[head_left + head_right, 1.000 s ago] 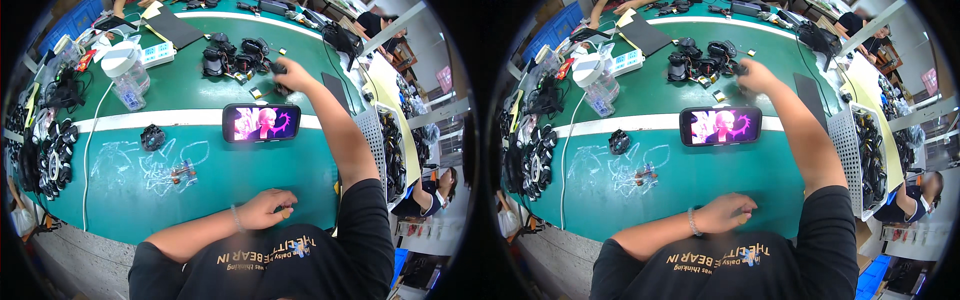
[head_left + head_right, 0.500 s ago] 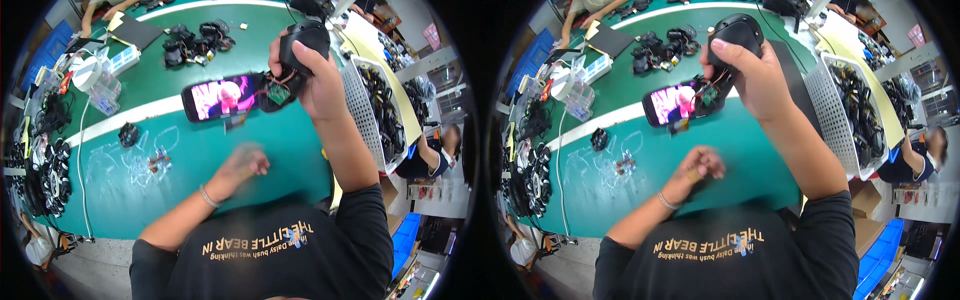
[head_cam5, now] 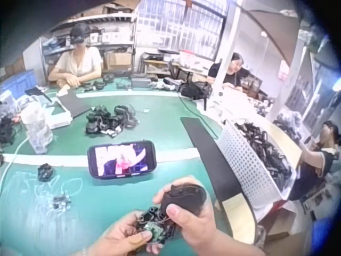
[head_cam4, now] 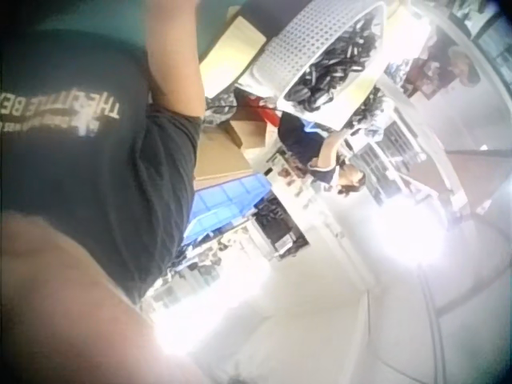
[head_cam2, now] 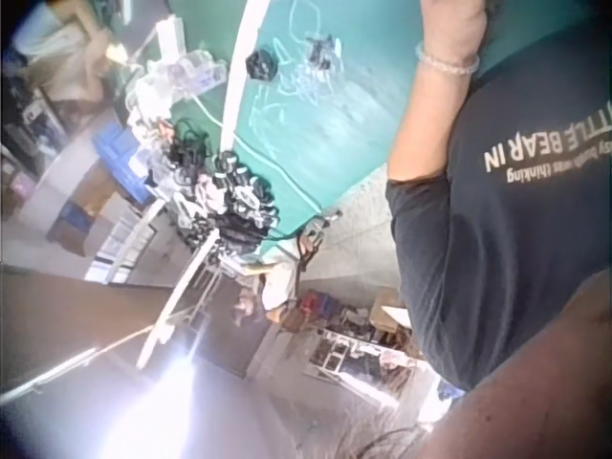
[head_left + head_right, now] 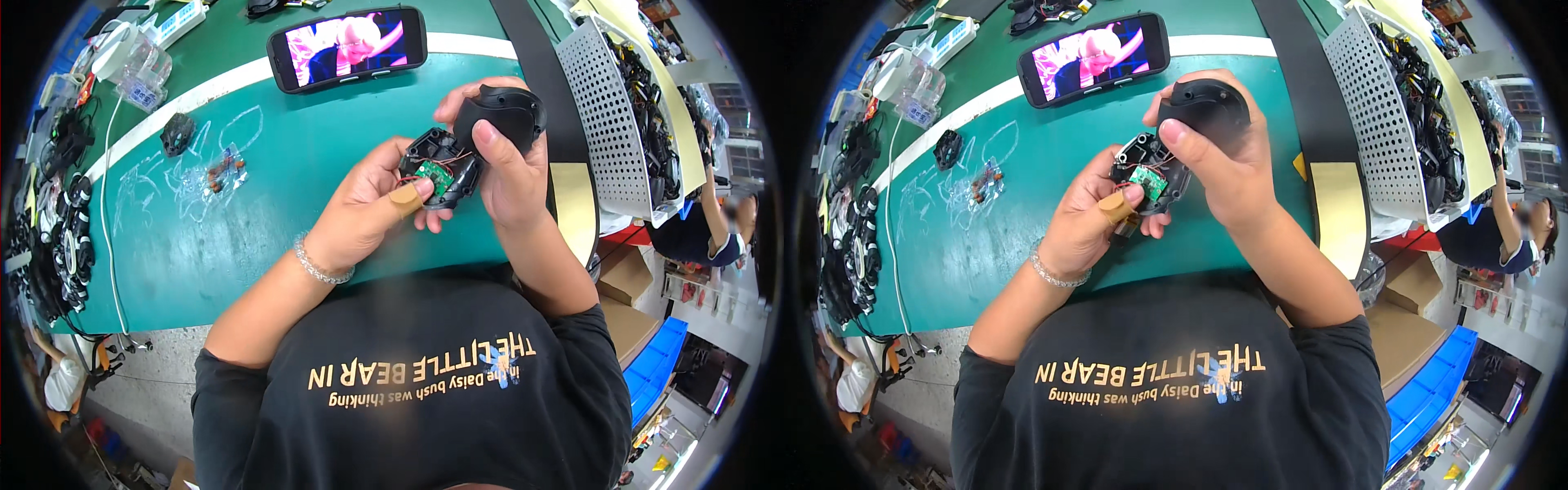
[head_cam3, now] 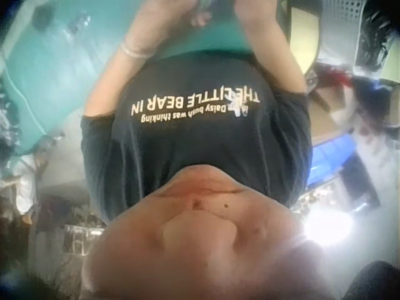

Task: The person assembles small electronic devices at a workbench, inserting batteries and connecting wires to circuit boards. They handle multiple units sequentially, placing finished items into a white basket while referencing a video on a smartphone.

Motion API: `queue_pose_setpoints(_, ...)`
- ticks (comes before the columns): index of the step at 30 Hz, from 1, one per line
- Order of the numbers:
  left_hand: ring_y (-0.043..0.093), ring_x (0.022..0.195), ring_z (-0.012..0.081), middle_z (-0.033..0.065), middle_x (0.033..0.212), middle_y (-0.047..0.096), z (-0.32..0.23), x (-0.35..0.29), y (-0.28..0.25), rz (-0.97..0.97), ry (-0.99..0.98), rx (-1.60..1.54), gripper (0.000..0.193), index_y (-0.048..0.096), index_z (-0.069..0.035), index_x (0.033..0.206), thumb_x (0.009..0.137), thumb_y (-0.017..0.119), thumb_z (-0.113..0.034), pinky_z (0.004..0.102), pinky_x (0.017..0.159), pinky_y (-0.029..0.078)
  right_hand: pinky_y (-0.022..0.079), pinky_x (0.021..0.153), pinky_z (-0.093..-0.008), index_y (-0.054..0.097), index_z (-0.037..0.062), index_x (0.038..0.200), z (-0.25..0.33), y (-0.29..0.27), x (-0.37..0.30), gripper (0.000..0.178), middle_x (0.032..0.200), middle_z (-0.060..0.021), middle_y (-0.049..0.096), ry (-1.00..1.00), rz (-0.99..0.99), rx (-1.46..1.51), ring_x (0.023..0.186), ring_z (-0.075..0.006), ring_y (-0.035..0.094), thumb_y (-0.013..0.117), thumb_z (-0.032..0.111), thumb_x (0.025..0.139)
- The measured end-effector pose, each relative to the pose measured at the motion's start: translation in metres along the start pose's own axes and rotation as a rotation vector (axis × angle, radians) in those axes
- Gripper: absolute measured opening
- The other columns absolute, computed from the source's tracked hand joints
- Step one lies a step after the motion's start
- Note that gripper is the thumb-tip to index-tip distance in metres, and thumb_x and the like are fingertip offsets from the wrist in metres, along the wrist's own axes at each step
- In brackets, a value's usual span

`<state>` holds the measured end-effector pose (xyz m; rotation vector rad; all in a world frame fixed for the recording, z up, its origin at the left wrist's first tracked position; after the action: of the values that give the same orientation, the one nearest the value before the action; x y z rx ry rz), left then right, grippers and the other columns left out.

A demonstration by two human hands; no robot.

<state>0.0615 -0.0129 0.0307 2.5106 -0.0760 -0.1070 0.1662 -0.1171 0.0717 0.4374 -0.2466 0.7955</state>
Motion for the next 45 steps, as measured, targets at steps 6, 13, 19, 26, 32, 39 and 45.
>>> queue_pose_setpoints(6, 0.057, 0.066, 0.0096, 0.0055, 0.091, 0.060, 0.008, 0.003, -0.006, -0.222, 0.113, 0.030, 0.026, 0.047, -0.004, 0.115, 0.091, 0.052, -0.013, 0.0197, 0.054, 0.044, 0.045, 0.080, -0.0272, 0.051, 0.0002, 0.108, 0.004, -0.010, -0.012, 0.033, 0.105, -0.0079, 0.054, -0.094, -0.016, -0.266, 0.092, -0.0133, 0.053, 0.063, -0.007, 0.078)
queue_pose_setpoints(13, 0.053, 0.067, 0.0061, 0.0033, 0.089, 0.059, 0.009, 0.001, -0.016, -0.443, 0.189, 0.225, 0.025, 0.047, -0.003, 0.113, 0.091, 0.053, -0.013, 0.0186, 0.057, 0.042, 0.046, 0.076, -0.0260, 0.052, -0.0002, 0.107, 0.000, -0.010, -0.011, 0.034, 0.102, -0.0111, 0.055, -0.207, 0.111, -0.544, 0.090, -0.0142, 0.054, 0.065, -0.007, 0.076)
queue_pose_setpoints(19, 0.048, 0.076, 0.0062, 0.0040, 0.089, 0.053, 0.010, 0.000, -0.029, -0.575, 0.476, 0.538, 0.019, 0.046, 0.000, 0.105, 0.089, 0.054, -0.006, 0.0206, 0.067, 0.042, 0.049, 0.069, -0.0334, 0.055, 0.0016, 0.105, 0.015, 0.030, -0.014, 0.044, 0.105, -0.0154, 0.055, -0.287, 0.343, -0.782, 0.086, -0.0255, 0.057, 0.074, 0.002, 0.065)
queue_pose_setpoints(26, 0.048, 0.077, 0.0069, 0.0061, 0.089, 0.051, 0.004, -0.002, -0.030, -0.575, 0.536, 0.280, 0.024, 0.039, 0.002, 0.110, 0.091, 0.051, -0.007, 0.0212, 0.066, 0.041, 0.050, 0.066, -0.0367, 0.058, -0.0013, 0.097, 0.006, 0.030, -0.009, 0.036, 0.087, -0.0155, 0.061, -0.290, 0.435, -0.641, 0.078, -0.0303, 0.061, 0.074, 0.009, 0.066)
queue_pose_setpoints(32, 0.046, 0.078, 0.0086, 0.0061, 0.089, 0.048, 0.007, -0.006, -0.031, -0.475, 0.641, 0.397, 0.025, 0.038, 0.002, 0.109, 0.088, 0.050, -0.003, 0.0227, 0.068, 0.041, 0.043, 0.061, -0.0300, 0.064, 0.0052, 0.090, 0.017, 0.045, 0.022, 0.029, 0.080, -0.0076, 0.056, -0.457, 0.482, -1.056, 0.069, -0.0207, 0.052, 0.069, -0.001, 0.062)
queue_pose_setpoints(39, 0.053, 0.069, 0.0121, 0.0104, 0.084, 0.057, 0.006, -0.004, -0.030, -0.465, 0.587, 0.602, 0.024, 0.042, 0.000, 0.105, 0.085, 0.053, 0.000, 0.0264, 0.059, 0.045, 0.038, 0.055, -0.0317, 0.063, 0.0110, 0.084, 0.004, 0.058, 0.030, 0.025, 0.077, -0.0031, 0.048, -0.512, 0.752, -1.315, 0.070, -0.0206, 0.049, 0.066, 0.007, 0.060)
queue_pose_setpoints(45, 0.052, 0.068, 0.0098, 0.0081, 0.078, 0.057, 0.010, 0.000, -0.028, -0.407, 0.423, 0.573, 0.017, 0.045, 0.001, 0.101, 0.087, 0.053, -0.005, 0.0255, 0.058, 0.044, 0.039, 0.056, -0.0333, 0.059, 0.0099, 0.083, 0.002, 0.052, 0.033, 0.021, 0.076, -0.0032, 0.048, -0.502, 0.913, -1.325, 0.071, -0.0211, 0.049, 0.063, 0.006, 0.063)
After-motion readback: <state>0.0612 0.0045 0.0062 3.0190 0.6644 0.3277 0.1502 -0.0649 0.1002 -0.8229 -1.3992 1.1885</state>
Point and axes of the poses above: each hand's wrist, its own x-axis towards the middle knuckle, its own y-axis out of the palm, z = x × y, the point moved 3 cm from there along x, towards the middle knuckle
